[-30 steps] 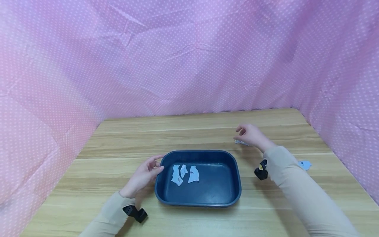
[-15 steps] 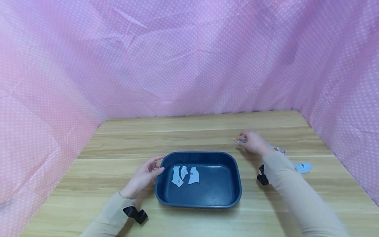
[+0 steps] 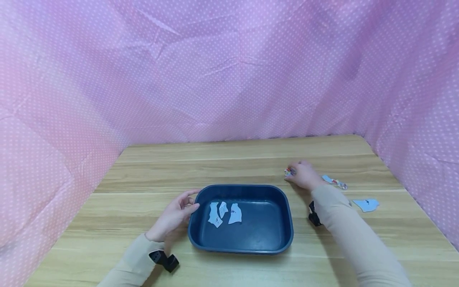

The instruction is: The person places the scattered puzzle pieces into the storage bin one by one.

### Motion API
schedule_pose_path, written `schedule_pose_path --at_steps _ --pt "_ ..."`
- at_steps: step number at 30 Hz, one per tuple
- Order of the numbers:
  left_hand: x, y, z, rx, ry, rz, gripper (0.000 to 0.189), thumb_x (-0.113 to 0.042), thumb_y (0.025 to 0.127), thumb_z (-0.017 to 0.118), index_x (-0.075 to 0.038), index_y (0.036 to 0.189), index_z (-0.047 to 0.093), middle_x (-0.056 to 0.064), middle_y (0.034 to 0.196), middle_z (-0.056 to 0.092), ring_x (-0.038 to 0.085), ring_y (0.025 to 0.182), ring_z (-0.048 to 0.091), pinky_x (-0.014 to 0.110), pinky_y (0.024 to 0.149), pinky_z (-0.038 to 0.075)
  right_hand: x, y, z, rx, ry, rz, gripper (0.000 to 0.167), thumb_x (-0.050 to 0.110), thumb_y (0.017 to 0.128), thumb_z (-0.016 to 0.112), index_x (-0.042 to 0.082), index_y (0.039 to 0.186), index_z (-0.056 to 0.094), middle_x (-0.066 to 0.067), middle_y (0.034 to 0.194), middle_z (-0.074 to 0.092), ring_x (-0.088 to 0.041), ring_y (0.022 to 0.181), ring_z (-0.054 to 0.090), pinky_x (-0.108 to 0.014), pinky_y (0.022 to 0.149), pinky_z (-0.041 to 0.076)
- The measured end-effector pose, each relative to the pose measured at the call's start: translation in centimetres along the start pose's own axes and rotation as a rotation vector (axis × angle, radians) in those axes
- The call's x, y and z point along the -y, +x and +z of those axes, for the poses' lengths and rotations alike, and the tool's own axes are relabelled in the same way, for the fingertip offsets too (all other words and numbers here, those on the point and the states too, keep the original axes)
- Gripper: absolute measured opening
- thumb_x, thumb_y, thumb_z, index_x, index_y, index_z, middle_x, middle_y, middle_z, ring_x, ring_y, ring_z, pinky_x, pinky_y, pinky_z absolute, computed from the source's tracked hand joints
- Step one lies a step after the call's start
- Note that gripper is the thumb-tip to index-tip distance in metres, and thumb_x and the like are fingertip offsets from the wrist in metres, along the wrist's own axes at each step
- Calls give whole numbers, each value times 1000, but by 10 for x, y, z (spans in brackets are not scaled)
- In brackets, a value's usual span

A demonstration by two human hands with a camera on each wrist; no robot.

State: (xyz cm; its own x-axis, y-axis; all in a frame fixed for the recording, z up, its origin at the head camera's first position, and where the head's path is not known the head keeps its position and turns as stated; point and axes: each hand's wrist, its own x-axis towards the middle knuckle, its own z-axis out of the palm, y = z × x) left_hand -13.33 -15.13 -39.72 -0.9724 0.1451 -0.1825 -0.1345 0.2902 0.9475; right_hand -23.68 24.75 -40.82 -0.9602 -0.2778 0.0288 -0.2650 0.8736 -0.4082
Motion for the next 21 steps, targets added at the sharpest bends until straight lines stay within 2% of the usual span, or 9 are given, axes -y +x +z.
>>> schedule_pose_path --at_steps 10,21 --pt "0 0 0 14 -7 -8 43 -9 93 59 -17 134 51 8 94 55 16 73 54 28 62 47 -1 0 0 -8 24 8 37 22 87 67 -3 112 61 -28 107 54 -40 98 51 -54 86 42" --pt "1 1 2 -6 -4 -2 44 -9 93 59 -15 135 50 8 94 55 17 73 53 29 61 47 -6 -2 -1 -11 77 -36 21 9 86 66 -4 101 63 -24 97 55 -35 88 54 -50 80 44"
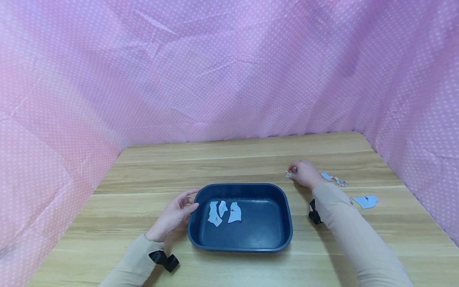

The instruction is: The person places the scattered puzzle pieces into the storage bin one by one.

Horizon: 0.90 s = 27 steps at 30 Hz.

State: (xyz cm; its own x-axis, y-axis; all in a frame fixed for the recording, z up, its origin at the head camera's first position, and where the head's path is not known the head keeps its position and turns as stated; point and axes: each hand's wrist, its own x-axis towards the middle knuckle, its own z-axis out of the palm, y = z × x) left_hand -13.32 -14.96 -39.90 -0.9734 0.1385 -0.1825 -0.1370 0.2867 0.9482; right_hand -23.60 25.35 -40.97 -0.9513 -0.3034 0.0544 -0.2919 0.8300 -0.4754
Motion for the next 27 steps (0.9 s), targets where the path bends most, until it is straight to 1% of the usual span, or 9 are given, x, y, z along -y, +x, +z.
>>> schedule_pose_path --at_steps 4,8,10,15,22,27 --pt "1 0 0 1 9 0 44 -9 93 59 -15 135 50 9 95 56 18 73 54 29 62 48 -2 -1 0 4 24 6 19 7 84 67 -3 99 60 -23 94 54 -34 85 53 -48 76 44" --pt "0 0 -1 4 14 -4 43 -9 93 59 -16 135 51 9 95 56 17 73 54 29 62 48 -3 -1 0 0 38 3 19 6 82 68 -2 96 58 -21 92 57 -32 83 54 -46 75 44" --pt "0 0 -1 6 17 -7 43 -10 93 59 -17 135 51 9 95 56 17 73 54 28 62 48 -4 0 -1 -6 39 -6 20 6 80 70 -1 94 57 -18 88 58 -29 80 54 -44 73 44" --pt "1 1 -2 6 16 -7 43 -11 92 60 -17 134 51 9 94 56 17 72 53 28 62 48 -5 -2 -5 -7 32 3 22 7 77 73 2 91 57 -9 79 57 -22 74 52 -35 67 41" --pt "0 1 -2 4 13 -1 44 -10 92 60 -18 134 51 9 94 55 17 72 52 28 62 47 -4 -6 -13 12 68 2 14 0 80 66 0 92 59 -10 80 61 -21 74 55 -30 65 42" --pt "-2 0 -1 -1 11 0 43 -10 92 60 -18 134 52 8 94 55 18 73 52 29 61 47 -4 -9 -17 41 107 17 14 0 82 66 -2 94 61 -10 81 61 -22 77 58 -30 66 44"
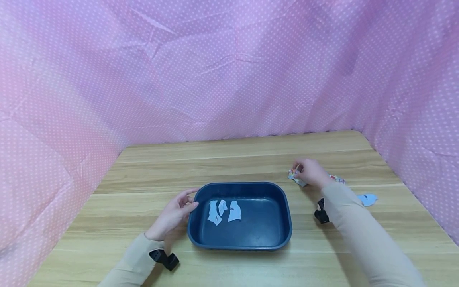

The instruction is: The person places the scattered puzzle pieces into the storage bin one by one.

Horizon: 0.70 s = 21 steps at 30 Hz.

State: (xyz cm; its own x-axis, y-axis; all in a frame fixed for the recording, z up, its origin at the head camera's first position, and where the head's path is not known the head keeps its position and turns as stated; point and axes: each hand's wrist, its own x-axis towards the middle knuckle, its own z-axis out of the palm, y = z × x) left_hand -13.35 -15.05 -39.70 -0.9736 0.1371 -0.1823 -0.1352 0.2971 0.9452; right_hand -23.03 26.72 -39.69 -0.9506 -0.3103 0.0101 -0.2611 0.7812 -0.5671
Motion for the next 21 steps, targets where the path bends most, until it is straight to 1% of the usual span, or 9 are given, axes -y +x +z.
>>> schedule_pose_path --at_steps 2,5,9,12,16,21 --pt "0 0 -1 3 -1 -4 43 -10 92 60 -18 134 52 9 95 55 18 74 52 28 63 47 0 -1 -1 3 18 -7 16 0 82 66 -4 96 61 -10 82 61 -23 78 59 -31 67 45" --pt "0 0 -1 7 -3 -7 42 -11 93 60 -18 133 52 9 95 55 19 75 53 27 64 48 -2 -3 -2 4 51 -12 21 0 82 66 -7 101 62 -10 82 61 -20 77 59 -29 65 46" --pt "-1 0 -1 6 -5 -10 42 -11 93 60 -17 134 52 9 96 55 18 76 54 27 65 48 -3 -7 -3 22 133 21 28 2 83 67 -10 108 60 -11 84 61 -15 76 56 -25 60 48" --pt "-1 0 -1 1 -1 -13 42 -11 93 60 -17 133 52 9 95 55 18 76 54 28 66 48 -3 -10 -3 42 194 49 35 3 84 67 -11 114 57 -12 86 60 -11 74 54 -25 57 50" --pt "-2 0 0 -4 -4 -17 41 -10 93 59 -17 133 52 9 95 56 17 76 54 28 65 48 -1 -13 -3 53 216 46 41 3 85 66 -11 120 53 -14 88 58 -11 74 55 -27 56 52" --pt "-2 0 0 -8 -8 -7 42 -9 93 59 -17 133 52 9 94 56 17 75 54 29 64 49 0 -17 -2 81 229 71 38 3 87 63 -7 123 53 -15 94 55 -15 79 54 -26 58 52"
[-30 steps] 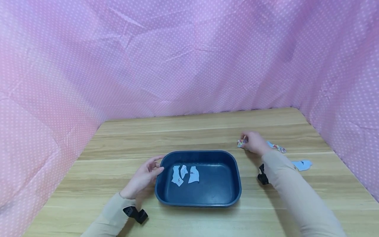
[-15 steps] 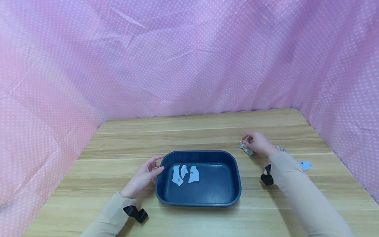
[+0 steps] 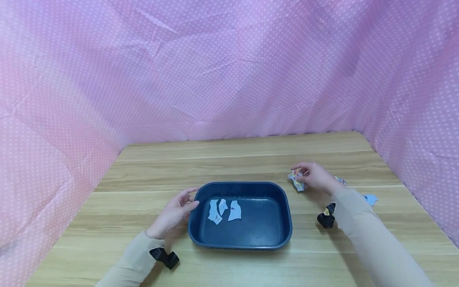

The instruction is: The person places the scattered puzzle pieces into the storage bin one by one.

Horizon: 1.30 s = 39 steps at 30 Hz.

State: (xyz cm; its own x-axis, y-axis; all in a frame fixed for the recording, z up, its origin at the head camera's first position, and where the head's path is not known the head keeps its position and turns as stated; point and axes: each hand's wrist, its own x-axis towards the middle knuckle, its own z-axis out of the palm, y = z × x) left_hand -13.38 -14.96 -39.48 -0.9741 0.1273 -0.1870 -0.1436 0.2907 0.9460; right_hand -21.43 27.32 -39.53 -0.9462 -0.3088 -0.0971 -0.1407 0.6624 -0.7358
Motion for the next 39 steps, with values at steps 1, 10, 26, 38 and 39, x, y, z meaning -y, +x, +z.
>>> schedule_pose_path --at_steps 1,10,26,38,39 --pt "0 0 0 1 1 2 42 -8 93 59 -17 133 52 9 94 56 17 75 54 29 64 48 0 -1 1 10 11 7 38 3 88 63 -7 123 53 -15 96 55 -15 80 54 -26 59 52" --pt "2 -1 0 4 10 -9 42 -10 93 60 -16 133 52 9 95 56 17 75 54 27 65 49 -3 -4 7 56 125 35 38 2 91 59 -7 125 48 -18 103 50 -14 83 56 -29 68 56" --pt "1 1 0 12 -10 12 44 -6 92 59 -14 135 51 9 93 56 16 72 56 28 63 50 18 -8 4 9 218 4 39 -2 91 56 -7 126 40 -20 104 49 -10 77 57 -33 64 56" --pt "2 3 -1 24 -26 10 43 -5 92 59 -15 134 51 9 92 56 15 69 56 28 60 49 39 -7 -5 -29 156 -48 39 0 91 57 -7 125 40 -20 103 52 -4 77 58 -32 68 55" --pt "2 3 -1 24 -25 10 43 -5 92 59 -14 134 52 9 92 56 15 69 56 28 60 49 42 -7 -6 -27 159 -46 39 0 91 57 -7 125 40 -20 103 51 -5 77 58 -33 69 55"
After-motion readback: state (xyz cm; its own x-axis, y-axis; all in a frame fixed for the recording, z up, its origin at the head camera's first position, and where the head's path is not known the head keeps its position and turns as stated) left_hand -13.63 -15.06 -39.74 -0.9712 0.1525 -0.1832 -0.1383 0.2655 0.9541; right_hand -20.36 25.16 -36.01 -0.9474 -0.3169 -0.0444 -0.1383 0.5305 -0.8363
